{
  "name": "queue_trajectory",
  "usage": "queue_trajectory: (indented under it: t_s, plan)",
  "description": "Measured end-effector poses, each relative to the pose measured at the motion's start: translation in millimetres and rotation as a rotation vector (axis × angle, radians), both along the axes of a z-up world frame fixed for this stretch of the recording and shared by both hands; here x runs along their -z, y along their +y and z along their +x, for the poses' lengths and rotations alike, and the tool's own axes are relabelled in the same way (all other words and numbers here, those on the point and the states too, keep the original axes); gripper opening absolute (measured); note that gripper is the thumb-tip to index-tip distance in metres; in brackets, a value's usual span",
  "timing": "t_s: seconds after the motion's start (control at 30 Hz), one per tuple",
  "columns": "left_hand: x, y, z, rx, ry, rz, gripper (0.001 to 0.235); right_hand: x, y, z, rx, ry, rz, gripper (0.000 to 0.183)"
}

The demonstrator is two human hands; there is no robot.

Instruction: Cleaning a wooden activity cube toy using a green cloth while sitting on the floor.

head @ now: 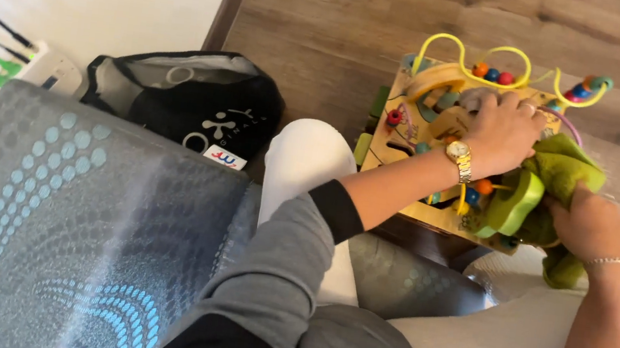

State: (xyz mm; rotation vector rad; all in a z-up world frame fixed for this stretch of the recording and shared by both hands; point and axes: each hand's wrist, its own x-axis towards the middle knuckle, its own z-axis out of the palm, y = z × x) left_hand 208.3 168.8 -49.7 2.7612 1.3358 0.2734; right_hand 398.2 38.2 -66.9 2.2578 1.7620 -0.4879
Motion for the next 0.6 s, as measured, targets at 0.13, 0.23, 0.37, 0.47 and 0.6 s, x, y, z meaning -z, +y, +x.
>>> queue_trajectory:
  t_s: [0.13,0.23,0.37,0.47,0.6]
  plan:
    - [12,11,-8,-0.012,-0.187,0.025,0.024,7,6,8,0.010,0.003,-0.009,0.056]
    - [-8,16,-33,0.100,-0.273,-0.009,0.025,11,9,10,-0.024,-0.025,-0.003,0.054]
    - [-64,22,-76,0.121,-0.760,-0.324,0.024,-2,1,3,0.017,-0.006,0.006,0.055]
    - [-88,40,-111,0.048,-0.947,-0.338,0.026,-3,2,-3,0.044,0.014,0.008,0.053]
    - [-98,67,-162,-0.100,-1.289,-0.129,0.019,-19,3,-14,0.041,0.048,-0.010,0.051]
